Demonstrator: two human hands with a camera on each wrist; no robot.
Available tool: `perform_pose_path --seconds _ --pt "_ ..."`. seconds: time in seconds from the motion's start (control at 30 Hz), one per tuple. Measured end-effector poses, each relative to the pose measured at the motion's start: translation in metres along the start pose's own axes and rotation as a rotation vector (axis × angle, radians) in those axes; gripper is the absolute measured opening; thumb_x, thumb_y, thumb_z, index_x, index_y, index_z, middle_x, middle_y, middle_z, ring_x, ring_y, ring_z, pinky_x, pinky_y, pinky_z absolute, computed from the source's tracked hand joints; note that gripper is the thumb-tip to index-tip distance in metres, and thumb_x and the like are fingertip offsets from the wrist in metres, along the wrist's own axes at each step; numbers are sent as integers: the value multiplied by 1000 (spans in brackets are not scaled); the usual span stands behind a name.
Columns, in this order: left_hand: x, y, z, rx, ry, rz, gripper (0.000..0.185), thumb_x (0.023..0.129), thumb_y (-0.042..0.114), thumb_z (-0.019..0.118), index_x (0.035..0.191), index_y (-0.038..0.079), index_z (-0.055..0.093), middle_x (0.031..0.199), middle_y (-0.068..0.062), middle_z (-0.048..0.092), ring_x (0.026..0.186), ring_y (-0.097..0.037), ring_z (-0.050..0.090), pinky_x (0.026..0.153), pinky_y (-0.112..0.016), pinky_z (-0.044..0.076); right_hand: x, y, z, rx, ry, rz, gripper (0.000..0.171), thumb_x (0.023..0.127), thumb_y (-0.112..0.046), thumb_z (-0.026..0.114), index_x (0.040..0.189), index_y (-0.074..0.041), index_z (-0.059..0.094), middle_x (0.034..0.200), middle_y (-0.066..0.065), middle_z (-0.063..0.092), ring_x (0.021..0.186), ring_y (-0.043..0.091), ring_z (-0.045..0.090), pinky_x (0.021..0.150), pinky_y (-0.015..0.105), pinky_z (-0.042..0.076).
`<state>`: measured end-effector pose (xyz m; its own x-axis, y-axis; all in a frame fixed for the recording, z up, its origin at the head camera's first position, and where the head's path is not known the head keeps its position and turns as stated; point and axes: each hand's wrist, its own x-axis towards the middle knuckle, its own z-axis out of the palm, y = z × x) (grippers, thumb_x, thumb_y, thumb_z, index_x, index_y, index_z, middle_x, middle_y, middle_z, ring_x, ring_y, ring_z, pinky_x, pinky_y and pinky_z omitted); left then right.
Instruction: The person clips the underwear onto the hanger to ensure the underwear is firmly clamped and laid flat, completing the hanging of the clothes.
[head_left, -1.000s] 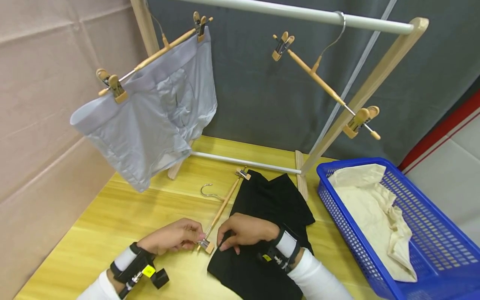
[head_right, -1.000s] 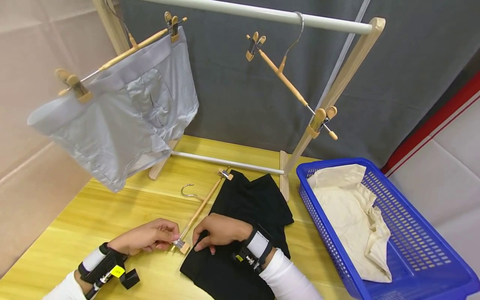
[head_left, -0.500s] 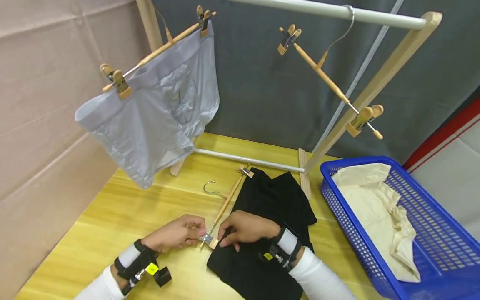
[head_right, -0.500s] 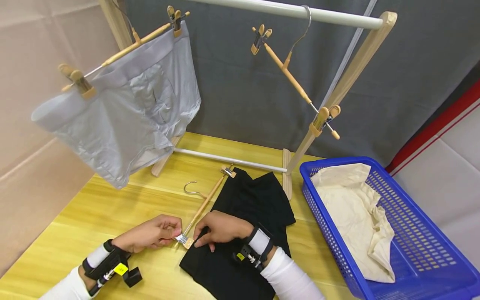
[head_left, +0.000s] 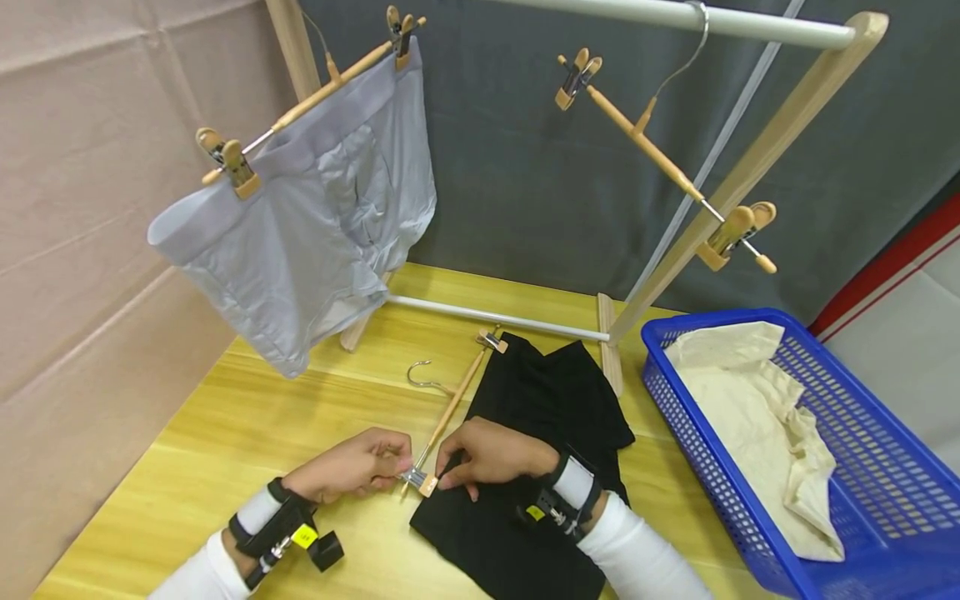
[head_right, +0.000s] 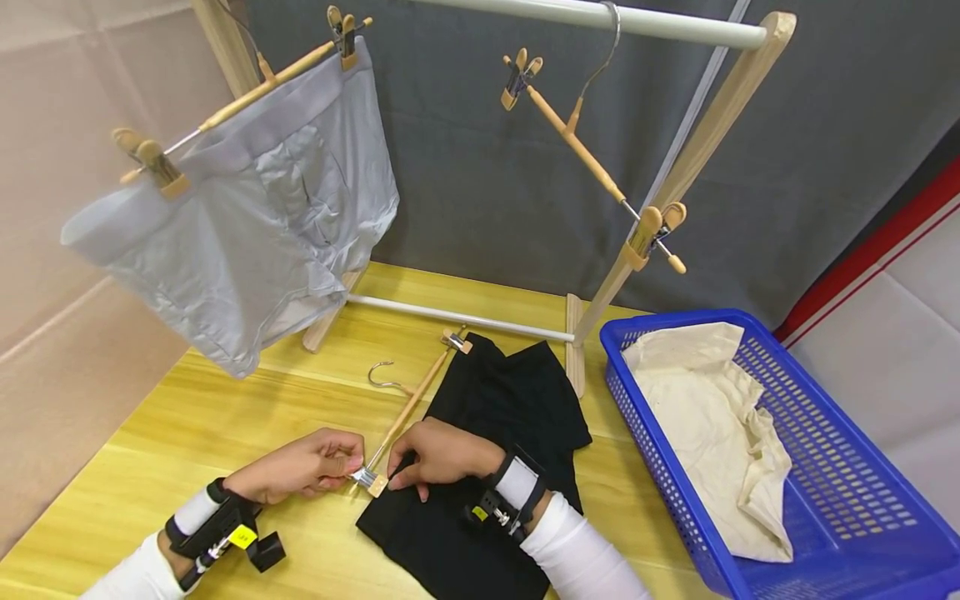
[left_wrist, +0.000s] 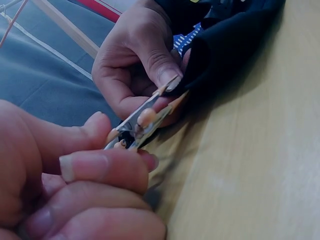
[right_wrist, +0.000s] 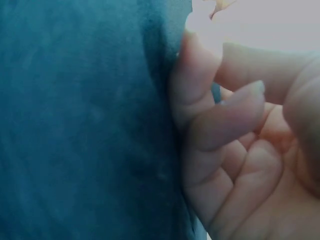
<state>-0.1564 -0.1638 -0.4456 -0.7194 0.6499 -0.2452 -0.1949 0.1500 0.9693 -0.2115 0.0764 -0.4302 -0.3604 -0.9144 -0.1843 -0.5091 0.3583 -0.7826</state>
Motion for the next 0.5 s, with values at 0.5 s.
perform_pose_path --seconds 0.5 --pt "1 1 1 25 25 -36 26 99 17 52 83 -3 49 57 3 37 43 -6 24 38 -19 21 0 -4 1 102 56 9 4 92 -8 63 92 -9 67 65 -6 65 51 6 63 52 23 52"
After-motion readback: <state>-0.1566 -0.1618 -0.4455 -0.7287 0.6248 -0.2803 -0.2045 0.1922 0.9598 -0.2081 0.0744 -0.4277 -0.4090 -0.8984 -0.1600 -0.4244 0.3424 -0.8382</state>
